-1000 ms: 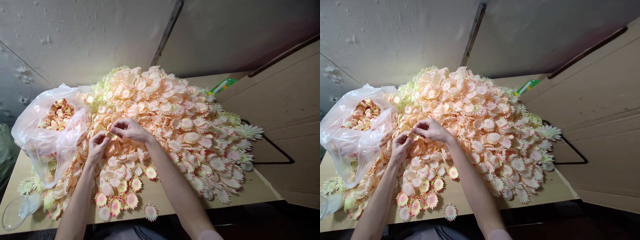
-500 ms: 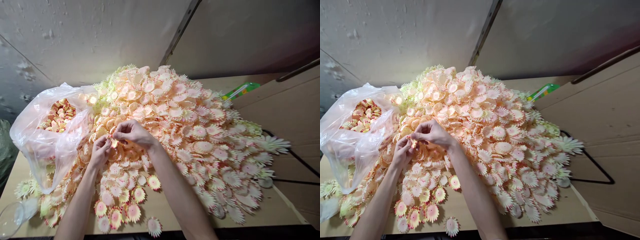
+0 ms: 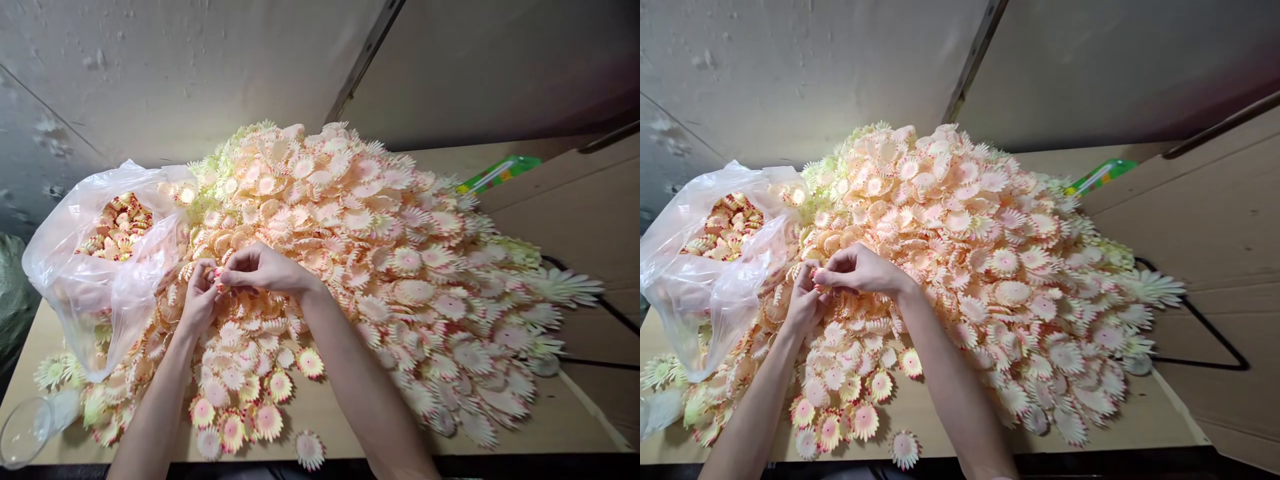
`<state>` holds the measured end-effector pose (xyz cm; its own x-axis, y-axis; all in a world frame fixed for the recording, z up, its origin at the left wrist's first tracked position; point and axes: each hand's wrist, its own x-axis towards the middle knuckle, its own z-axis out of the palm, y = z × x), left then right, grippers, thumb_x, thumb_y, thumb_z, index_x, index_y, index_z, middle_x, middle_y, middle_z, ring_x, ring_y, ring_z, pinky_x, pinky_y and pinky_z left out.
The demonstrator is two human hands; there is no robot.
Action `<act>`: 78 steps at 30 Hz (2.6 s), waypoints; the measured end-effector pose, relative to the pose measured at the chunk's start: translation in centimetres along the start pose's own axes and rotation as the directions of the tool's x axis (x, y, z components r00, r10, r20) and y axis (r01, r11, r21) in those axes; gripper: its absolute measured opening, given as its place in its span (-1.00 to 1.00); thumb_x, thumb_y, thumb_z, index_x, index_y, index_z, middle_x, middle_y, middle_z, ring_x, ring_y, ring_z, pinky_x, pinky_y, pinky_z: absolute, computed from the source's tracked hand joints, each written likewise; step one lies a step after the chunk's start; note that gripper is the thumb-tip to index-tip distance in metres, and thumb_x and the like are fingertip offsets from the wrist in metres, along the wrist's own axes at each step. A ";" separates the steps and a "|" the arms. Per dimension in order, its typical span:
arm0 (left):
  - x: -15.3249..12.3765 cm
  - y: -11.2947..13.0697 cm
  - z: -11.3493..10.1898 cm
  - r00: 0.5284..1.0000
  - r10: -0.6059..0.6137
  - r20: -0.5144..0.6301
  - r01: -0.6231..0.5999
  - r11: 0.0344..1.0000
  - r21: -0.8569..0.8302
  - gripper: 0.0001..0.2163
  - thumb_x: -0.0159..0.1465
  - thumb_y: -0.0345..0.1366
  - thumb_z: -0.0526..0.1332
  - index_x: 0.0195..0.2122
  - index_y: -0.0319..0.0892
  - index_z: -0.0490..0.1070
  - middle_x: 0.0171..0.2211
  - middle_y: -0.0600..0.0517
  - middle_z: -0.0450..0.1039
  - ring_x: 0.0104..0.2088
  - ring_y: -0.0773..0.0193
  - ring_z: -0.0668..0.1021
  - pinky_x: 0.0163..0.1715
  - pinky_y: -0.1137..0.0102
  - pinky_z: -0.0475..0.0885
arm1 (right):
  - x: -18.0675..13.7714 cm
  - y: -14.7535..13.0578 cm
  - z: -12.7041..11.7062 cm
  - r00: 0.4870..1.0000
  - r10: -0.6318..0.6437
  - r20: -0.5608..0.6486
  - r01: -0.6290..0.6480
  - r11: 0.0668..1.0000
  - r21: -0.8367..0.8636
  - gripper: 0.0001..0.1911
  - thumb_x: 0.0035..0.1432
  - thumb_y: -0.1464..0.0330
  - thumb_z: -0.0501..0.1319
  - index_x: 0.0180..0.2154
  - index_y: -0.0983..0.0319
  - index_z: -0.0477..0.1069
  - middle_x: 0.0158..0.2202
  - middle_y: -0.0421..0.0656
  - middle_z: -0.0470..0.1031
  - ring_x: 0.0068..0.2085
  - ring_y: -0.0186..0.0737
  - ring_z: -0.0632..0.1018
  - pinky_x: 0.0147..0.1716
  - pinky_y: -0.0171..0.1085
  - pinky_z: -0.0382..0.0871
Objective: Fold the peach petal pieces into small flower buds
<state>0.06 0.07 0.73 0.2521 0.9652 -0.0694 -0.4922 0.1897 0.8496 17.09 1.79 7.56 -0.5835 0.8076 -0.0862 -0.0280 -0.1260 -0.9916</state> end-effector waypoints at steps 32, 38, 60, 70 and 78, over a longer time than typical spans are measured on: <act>0.4 0.2 0.1 0.997 0.057 -0.047 -0.059 0.998 -0.022 -0.75 -0.08 -0.27 0.56 -0.37 -0.14 0.62 -0.41 0.09 0.60 -0.39 0.43 0.58 -0.30 0.57 0.50 | -0.3 0.3 -1.1 0.995 -0.045 -0.088 0.033 0.991 -0.132 -0.63 -0.07 0.15 0.47 -0.42 0.32 0.50 -0.48 -0.20 0.50 -0.48 -0.41 0.44 -0.50 -0.38 0.33; 0.5 -0.2 -0.4 0.997 0.075 -0.020 -0.075 0.997 0.008 -0.76 -0.03 -0.29 0.53 -0.33 -0.15 0.63 -0.34 0.06 0.62 -0.34 0.40 0.60 -0.25 0.55 0.51 | -0.3 0.2 -0.9 0.996 -0.021 -0.084 0.007 0.987 -0.162 -0.60 -0.04 0.10 0.43 -0.43 0.34 0.51 -0.52 -0.21 0.45 -0.51 -0.42 0.41 -0.52 -0.37 0.29; 0.5 -0.5 -1.2 0.991 0.130 0.031 -0.133 0.984 0.116 -0.83 0.10 -0.29 0.46 -0.26 -0.13 0.62 -0.26 0.03 0.60 -0.24 0.36 0.59 -0.14 0.51 0.49 | -0.3 0.7 -1.6 1.000 -0.023 -0.005 0.023 0.991 -0.133 -0.59 0.07 0.08 0.37 -0.39 0.34 0.54 -0.55 -0.21 0.47 -0.52 -0.40 0.47 -0.52 -0.38 0.38; 0.5 -0.5 -1.2 0.994 0.112 -0.011 -0.110 0.986 0.127 -0.76 0.02 -0.25 0.50 -0.28 -0.16 0.62 -0.27 0.02 0.60 -0.27 0.34 0.59 -0.16 0.48 0.51 | -0.4 1.1 -2.0 0.998 -0.056 0.030 0.059 0.992 -0.116 -0.65 0.09 0.13 0.38 -0.35 0.33 0.57 -0.51 -0.20 0.50 -0.47 -0.38 0.48 -0.46 -0.37 0.39; 0.5 -0.5 -1.1 0.995 0.095 -0.026 -0.092 0.992 0.091 -0.71 -0.04 -0.22 0.53 -0.29 -0.15 0.62 -0.28 0.02 0.62 -0.27 0.32 0.61 -0.17 0.46 0.52 | 0.0 1.2 -1.7 0.996 -0.091 -0.023 0.088 0.992 -0.088 -0.64 0.00 0.12 0.43 -0.40 0.33 0.58 -0.52 -0.19 0.52 -0.48 -0.37 0.49 -0.46 -0.35 0.39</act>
<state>-0.51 0.68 -0.30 0.1827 0.9832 -0.0023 -0.4350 0.0829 0.8966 18.49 2.61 6.24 -0.5599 0.8285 0.0018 -0.0080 -0.0032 -1.0000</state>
